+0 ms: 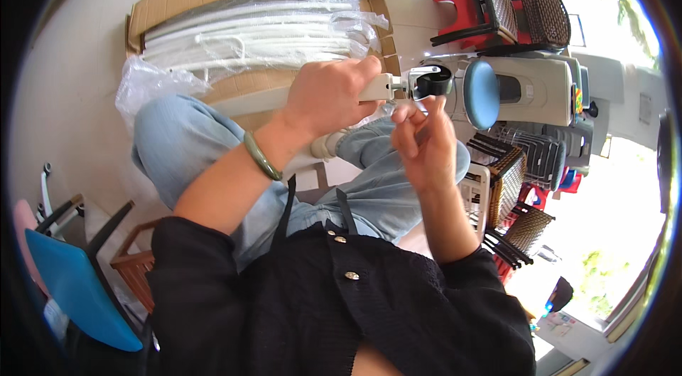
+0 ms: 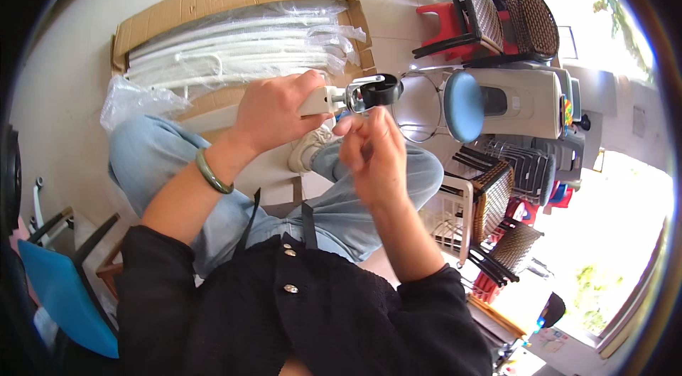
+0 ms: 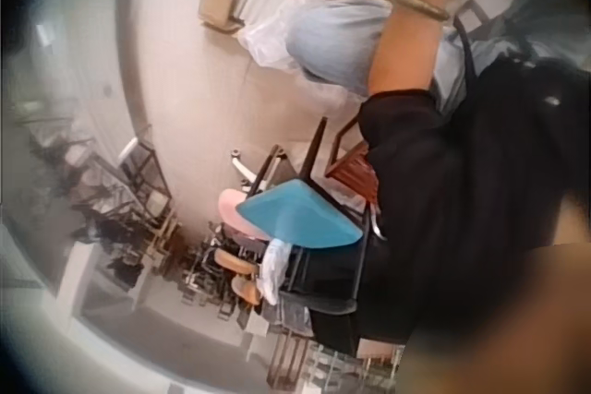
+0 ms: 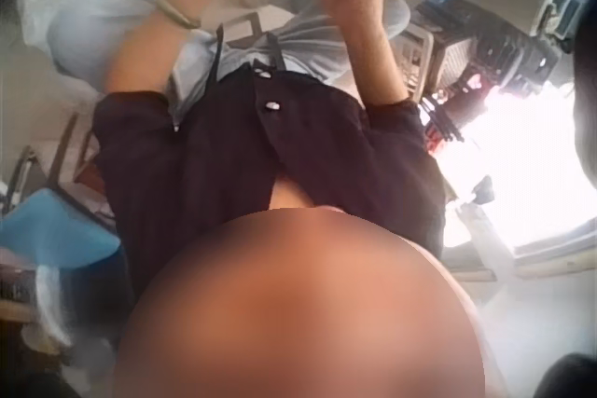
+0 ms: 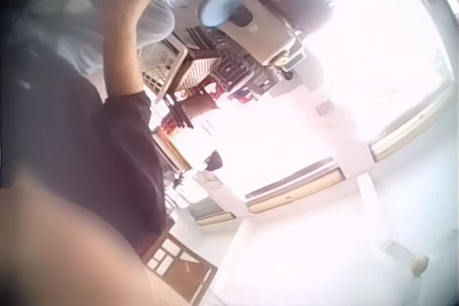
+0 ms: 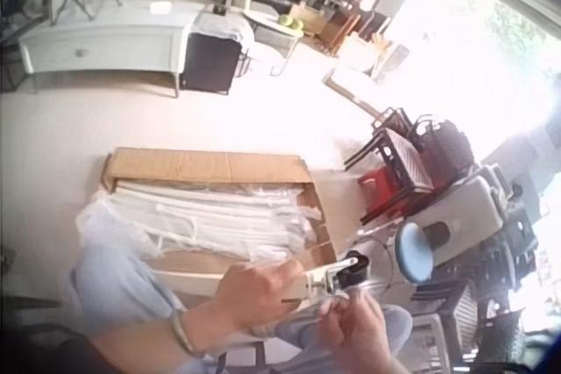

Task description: The person assembles a white metal chair frame by attaching casters to the leg ends. They insert bolts through the leg holes, secure the casters, and tighten the fasteners by hand. The person handles multiple legs and casters one at a time, rotating the frame to access each attachment point.

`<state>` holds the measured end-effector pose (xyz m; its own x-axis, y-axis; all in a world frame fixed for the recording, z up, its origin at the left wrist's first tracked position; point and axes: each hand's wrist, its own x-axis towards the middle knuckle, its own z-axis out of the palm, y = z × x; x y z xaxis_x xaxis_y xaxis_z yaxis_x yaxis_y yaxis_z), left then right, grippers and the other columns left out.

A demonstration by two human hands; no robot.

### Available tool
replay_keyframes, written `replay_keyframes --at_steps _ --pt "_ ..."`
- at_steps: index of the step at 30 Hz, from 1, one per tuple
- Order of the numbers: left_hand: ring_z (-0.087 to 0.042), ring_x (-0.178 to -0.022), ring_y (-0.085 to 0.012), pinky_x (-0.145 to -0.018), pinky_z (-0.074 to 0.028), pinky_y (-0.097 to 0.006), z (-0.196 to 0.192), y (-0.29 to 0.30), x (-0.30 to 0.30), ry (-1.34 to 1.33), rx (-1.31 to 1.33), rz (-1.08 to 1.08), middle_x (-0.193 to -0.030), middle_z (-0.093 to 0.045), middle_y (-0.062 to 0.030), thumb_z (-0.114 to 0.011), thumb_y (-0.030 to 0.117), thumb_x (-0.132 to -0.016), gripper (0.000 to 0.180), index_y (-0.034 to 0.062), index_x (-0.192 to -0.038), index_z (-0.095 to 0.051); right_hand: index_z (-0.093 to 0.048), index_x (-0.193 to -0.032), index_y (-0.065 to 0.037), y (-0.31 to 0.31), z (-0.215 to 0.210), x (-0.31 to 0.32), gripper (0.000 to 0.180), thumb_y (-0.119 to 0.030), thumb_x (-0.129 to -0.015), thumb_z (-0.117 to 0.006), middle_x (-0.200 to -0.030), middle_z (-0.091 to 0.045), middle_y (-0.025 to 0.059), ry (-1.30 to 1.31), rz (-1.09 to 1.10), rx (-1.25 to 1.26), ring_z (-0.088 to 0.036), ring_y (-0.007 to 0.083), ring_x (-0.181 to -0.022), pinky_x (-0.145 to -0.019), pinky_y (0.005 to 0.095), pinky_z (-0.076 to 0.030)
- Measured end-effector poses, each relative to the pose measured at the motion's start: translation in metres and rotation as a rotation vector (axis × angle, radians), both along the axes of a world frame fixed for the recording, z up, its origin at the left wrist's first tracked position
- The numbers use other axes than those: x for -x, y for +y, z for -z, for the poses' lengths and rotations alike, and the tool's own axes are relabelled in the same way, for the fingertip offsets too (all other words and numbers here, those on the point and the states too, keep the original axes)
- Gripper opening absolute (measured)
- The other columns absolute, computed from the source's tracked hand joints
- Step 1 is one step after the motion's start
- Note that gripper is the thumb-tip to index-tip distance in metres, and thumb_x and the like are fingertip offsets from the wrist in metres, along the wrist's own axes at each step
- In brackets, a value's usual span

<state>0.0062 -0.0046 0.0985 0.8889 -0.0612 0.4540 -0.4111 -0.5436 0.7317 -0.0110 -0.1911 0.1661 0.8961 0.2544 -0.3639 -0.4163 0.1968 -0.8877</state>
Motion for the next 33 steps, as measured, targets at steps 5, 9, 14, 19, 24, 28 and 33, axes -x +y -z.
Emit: replay_keyframes --at_steps 5,9,14,19,24,28,33 --pt "-0.068 -0.074 -0.0275 -0.063 -0.054 -0.039 -0.007 -0.001 0.001 0.011 -0.050 0.004 -0.078 -0.065 -0.0076 -0.077 0.028 -0.073 0.036 0.0099 -0.095 -0.056 -0.054 -0.121 0.002 0.018 -0.023 -0.025 0.034 -0.027 -0.105 -0.047 -0.077 -0.063 0.0077 0.184 -0.053 -0.084 -0.034 0.0089 -0.046 -0.048 0.0241 -0.030" --pt "-0.068 -0.075 -0.0268 -0.063 -0.054 -0.039 -0.008 -0.007 0.003 0.027 -0.066 0.003 -0.079 -0.065 -0.0072 -0.078 0.029 -0.073 0.037 0.0094 -0.095 -0.055 -0.056 -0.116 -0.001 0.010 -0.014 -0.024 0.026 -0.023 -0.102 -0.052 -0.081 -0.063 0.0079 0.442 0.070 -0.458 -0.041 0.0110 -0.054 -0.051 0.0257 -0.034" --pt "-0.068 -0.075 -0.0267 -0.063 -0.054 -0.039 -0.010 -0.006 0.005 0.046 -0.094 0.027 -0.079 -0.066 -0.0071 -0.078 0.029 -0.073 0.038 0.0088 -0.095 -0.054 -0.052 -0.121 -0.002 -0.001 -0.012 -0.029 0.025 -0.019 -0.102 -0.051 -0.083 -0.055 0.0080 0.547 -0.018 -0.553 -0.040 0.0090 -0.055 -0.048 0.0223 -0.032" --pt "-0.068 -0.076 -0.0278 -0.063 -0.054 -0.040 -0.012 -0.003 0.006 0.025 -0.082 0.078 -0.080 -0.066 -0.0073 -0.076 0.029 -0.074 0.037 0.0086 -0.096 -0.055 -0.051 -0.122 -0.002 -0.020 -0.005 -0.046 0.030 -0.017 -0.097 -0.059 -0.071 -0.049 0.0076 0.388 -0.306 -0.384 -0.037 0.0078 -0.046 -0.040 0.0205 -0.029" --pt "-0.067 -0.075 -0.0297 -0.063 -0.051 -0.040 -0.005 -0.001 0.013 0.028 -0.047 0.113 -0.083 -0.067 -0.0080 -0.083 0.029 -0.067 0.047 0.0123 -0.100 -0.055 -0.058 -0.110 0.003 -0.026 -0.007 -0.083 0.045 -0.016 -0.078 -0.081 -0.071 -0.058 0.0106 0.201 -0.771 -0.125 -0.045 0.0073 -0.050 -0.044 0.0190 -0.032" --pt "-0.067 -0.074 -0.0300 -0.062 -0.051 -0.040 -0.007 0.009 0.013 0.016 -0.043 0.179 -0.083 -0.067 -0.0083 -0.083 0.029 -0.067 0.046 0.0111 -0.100 -0.055 -0.068 -0.091 0.004 -0.006 -0.009 -0.109 0.029 -0.012 -0.069 -0.077 -0.073 -0.065 0.0081 -0.341 -1.072 0.048 -0.056 0.0064 -0.054 -0.044 0.0172 -0.039" --pt "-0.066 -0.072 -0.0301 -0.061 -0.051 -0.040 -0.005 0.017 0.011 0.052 -0.057 0.157 -0.081 -0.067 -0.0085 -0.082 0.028 -0.068 0.044 0.0108 -0.099 -0.055 -0.065 -0.099 0.003 -0.005 -0.008 -0.111 0.042 -0.024 -0.073 -0.084 -0.072 -0.062 0.0090 -0.017 -0.993 0.069 -0.051 0.0065 -0.051 -0.041 0.0179 -0.035"
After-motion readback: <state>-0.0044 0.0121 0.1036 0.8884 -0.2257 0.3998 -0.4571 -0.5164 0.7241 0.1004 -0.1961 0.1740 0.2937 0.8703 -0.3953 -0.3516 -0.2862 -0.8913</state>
